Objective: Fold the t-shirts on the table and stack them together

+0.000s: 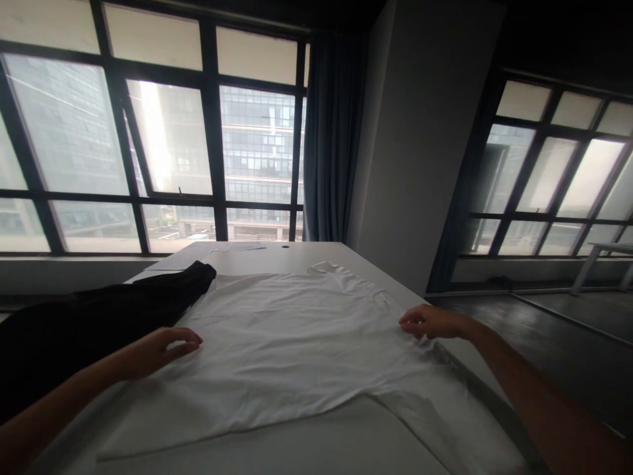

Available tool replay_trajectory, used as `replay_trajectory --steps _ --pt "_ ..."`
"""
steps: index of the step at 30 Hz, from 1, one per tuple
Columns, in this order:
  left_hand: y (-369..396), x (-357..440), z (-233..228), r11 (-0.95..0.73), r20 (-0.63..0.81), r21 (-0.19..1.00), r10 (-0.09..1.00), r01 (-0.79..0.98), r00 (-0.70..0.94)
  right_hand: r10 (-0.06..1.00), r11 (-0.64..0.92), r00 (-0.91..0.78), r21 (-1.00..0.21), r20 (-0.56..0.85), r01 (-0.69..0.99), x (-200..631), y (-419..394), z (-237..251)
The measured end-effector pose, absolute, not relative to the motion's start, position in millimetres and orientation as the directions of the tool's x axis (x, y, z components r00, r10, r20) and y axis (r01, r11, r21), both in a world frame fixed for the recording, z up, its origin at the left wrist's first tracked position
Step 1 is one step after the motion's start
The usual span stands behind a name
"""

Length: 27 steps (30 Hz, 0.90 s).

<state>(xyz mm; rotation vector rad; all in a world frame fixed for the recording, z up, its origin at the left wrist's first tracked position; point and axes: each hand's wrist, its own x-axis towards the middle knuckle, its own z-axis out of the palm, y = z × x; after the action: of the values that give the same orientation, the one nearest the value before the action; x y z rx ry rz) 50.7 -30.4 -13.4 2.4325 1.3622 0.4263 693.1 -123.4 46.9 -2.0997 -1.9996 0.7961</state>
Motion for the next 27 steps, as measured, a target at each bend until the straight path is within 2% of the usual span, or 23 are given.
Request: replay_trajectory --steps 2,5,8,14,21,27 --pt "-29 66 -18 -0.528 0.072 0.362 0.837 0.768 0.542 0.979 -0.045 -0.029 -0.357 -0.2 0.933 688 -101 26" --pt "-25 76 -28 -0.582 -0.006 0.243 0.799 0.776 0.602 0.971 0.018 -0.072 -0.227 -0.229 0.974 681 -78 -3" --pt "-17 72 -37 -0.571 -0.05 0.174 0.808 0.802 0.587 0.968 0.012 -0.048 -0.146 -0.247 0.989 679 -63 -22" --pt "15 69 -43 -0.528 -0.04 0.155 0.841 0.835 0.539 0.977 0.01 -0.037 -0.124 -0.21 0.992 677 -25 -31" --pt "64 79 -50 -0.463 0.005 0.127 0.885 0.877 0.466 0.985 -0.103 0.089 -0.091 -0.148 0.99 658 25 -32" --pt "120 95 -46 -0.382 0.009 0.122 0.923 0.916 0.384 0.986 -0.121 0.109 -0.092 -0.124 0.988 650 80 -30"
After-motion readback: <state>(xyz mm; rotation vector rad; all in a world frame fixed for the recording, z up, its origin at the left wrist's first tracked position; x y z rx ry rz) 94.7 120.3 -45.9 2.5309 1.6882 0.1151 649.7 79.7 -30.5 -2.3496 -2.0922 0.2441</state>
